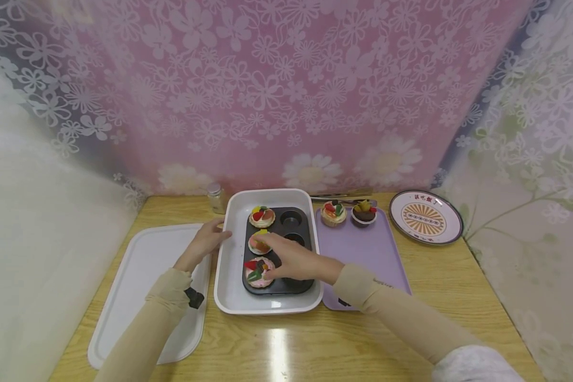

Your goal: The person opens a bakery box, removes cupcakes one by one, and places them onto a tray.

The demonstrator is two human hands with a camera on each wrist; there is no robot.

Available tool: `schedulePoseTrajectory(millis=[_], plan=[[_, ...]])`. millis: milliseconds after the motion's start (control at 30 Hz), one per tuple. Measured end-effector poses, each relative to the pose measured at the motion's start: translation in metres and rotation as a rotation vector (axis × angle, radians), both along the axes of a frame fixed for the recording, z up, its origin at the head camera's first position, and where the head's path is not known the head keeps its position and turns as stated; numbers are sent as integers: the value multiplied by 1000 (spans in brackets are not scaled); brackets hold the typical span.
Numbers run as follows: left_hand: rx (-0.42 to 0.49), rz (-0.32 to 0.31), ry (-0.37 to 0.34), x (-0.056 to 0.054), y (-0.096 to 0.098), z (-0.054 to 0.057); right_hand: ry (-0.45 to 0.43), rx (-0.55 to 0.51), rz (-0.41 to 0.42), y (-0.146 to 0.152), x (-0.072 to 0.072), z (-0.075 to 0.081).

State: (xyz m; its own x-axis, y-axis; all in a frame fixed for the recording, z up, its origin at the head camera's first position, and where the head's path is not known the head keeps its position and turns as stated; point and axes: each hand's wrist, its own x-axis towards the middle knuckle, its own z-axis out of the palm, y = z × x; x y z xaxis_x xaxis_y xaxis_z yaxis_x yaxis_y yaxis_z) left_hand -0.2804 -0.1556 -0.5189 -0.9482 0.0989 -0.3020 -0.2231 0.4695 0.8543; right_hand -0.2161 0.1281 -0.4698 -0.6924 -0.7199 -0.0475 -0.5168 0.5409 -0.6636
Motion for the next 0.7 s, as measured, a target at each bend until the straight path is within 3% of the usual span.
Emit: schedulePoseTrajectory(millis=[700], plan=[[5, -8, -4, 0, -1, 0, -32, 44, 87, -15, 8, -15]])
